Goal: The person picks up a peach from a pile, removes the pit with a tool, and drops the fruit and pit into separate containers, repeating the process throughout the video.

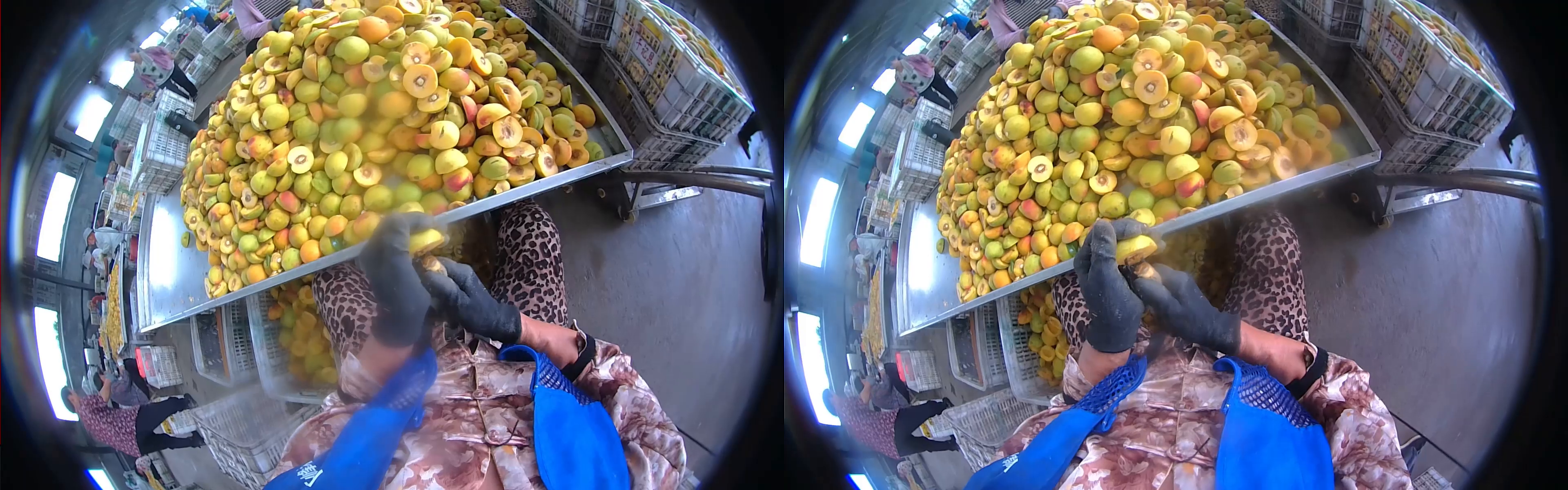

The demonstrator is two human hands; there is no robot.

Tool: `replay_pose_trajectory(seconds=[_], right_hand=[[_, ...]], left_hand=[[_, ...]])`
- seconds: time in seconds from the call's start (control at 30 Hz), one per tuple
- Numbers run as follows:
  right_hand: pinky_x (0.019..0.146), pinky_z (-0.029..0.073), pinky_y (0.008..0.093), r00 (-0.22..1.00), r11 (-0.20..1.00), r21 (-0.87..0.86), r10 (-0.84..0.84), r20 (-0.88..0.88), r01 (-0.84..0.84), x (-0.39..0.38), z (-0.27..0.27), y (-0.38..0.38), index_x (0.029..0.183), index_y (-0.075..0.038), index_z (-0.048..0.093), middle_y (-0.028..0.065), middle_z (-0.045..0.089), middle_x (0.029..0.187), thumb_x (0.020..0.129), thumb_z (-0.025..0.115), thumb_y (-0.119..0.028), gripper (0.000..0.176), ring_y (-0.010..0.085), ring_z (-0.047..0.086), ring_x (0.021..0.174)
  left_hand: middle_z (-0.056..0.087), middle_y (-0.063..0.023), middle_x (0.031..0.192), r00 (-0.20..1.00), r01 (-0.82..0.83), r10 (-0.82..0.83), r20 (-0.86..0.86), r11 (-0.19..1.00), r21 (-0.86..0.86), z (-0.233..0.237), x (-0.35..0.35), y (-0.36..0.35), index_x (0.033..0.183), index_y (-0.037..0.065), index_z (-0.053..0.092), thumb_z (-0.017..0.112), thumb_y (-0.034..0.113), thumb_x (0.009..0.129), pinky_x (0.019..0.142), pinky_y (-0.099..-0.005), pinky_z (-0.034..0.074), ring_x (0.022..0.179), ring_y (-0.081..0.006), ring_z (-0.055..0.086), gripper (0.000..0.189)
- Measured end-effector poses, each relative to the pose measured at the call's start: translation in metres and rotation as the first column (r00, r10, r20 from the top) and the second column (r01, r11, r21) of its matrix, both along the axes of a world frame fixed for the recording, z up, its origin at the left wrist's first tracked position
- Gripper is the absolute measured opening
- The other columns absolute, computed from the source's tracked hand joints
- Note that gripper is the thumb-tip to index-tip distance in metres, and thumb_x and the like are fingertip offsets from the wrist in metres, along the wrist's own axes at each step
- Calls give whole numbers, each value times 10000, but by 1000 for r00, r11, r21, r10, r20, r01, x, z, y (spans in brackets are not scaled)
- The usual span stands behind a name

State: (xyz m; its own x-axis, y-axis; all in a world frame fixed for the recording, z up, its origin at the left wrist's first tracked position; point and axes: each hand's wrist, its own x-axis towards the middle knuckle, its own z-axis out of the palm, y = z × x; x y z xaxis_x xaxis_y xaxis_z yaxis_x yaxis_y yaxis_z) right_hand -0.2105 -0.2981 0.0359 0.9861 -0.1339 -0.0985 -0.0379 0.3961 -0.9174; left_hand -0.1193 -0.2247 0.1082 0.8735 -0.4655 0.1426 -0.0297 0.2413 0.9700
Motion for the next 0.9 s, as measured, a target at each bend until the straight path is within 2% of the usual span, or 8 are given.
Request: replay_pose_trajectory(seconds=[0.13, 0.27, 0.4, 0.47, 0.53, 0.6, 0.63, 0.9], right_hand=[[746, 524, 302, 991, 901, 420, 131, -26, -108, -12, -12, -4, 1248, -26, 621, 46, 641, 1034, 1057, 560, -293, 334, 120, 609, 880], [713, 501, 318, 918, 925, -114, 375, 126, -362, -8, 18, -10, 1133, -19, 655, 88, 623, 924, 1052, 551, -398, 402, 125, 585, 806], [721, 504, 358, 829, 841, -371, 499, 253, -394, 1, 34, -3, 942, -14, 674, 118, 636, 799, 1022, 583, -478, 479, 155, 607, 780], [722, 508, 396, 952, 928, -233, 305, 28, -290, -1, 1, -9, 937, -6, 666, 153, 662, 818, 1010, 587, -466, 472, 228, 644, 776], [722, 510, 427, 964, 842, -475, 182, -193, -255, -8, -28, -15, 944, 1, 657, 188, 682, 840, 995, 590, -468, 477, 304, 668, 782], [721, 512, 452, 944, 334, -887, 35, -328, -320, -10, -39, -27, 964, 7, 648, 222, 696, 865, 980, 592, -485, 495, 383, 678, 797], [716, 509, 476, 957, 605, -752, 60, -285, -262, -7, -36, -26, 968, 0, 639, 247, 691, 850, 966, 585, -545, 547, 423, 679, 803], [651, 500, 399, 980, 734, -676, -81, -181, -64, -35, -15, -32, 1016, -3, 638, 130, 679, 798, 974, 687, -343, 347, 216, 655, 730]], left_hand=[[644, -160, 726, 899, 408, -432, -69, 885, -224, 9, 7, 10, 825, -22, 642, 505, 306, 1055, 666, -366, 546, 686, -251, 653, 424], [586, -113, 698, 806, 418, -530, -263, 825, -381, -14, 18, 30, 766, 59, 584, 477, 405, 1082, 634, -373, 500, 676, -261, 596, 481], [696, -140, 898, 931, -86, 15, -365, 980, -178, -43, 82, 134, 1085, -15, 676, 521, 385, 1071, 774, -360, 578, 850, -229, 685, 429], [719, -200, 1052, 851, -458, 201, 485, 737, 498, -70, 124, 193, 1110, 3, 719, 616, 350, 1018, 954, -450, 527, 1018, -333, 674, 373], [740, -239, 1034, 515, -747, -214, 830, 362, 557, -86, 157, 221, 1089, 14, 742, 620, 347, 1010, 1064, -491, 454, 1187, -383, 632, 364], [565, -233, 1438, 517, -725, -98, 851, 478, 496, -68, 142, 156, 1165, 21, 722, 726, 210, 927, 1147, -493, 373, 1374, -412, 472, 304], [533, -221, 1479, 536, -596, -63, 842, 678, 431, -68, 143, 115, 1204, 28, 704, 753, 127, 885, 1158, -492, 362, 1387, -395, 462, 337], [664, -166, 1316, 605, 15, -398, 689, 872, 490, -152, 197, -77, 1328, 55, 630, 671, 122, 908, 987, -392, 527, 1161, -317, 665, 427]])
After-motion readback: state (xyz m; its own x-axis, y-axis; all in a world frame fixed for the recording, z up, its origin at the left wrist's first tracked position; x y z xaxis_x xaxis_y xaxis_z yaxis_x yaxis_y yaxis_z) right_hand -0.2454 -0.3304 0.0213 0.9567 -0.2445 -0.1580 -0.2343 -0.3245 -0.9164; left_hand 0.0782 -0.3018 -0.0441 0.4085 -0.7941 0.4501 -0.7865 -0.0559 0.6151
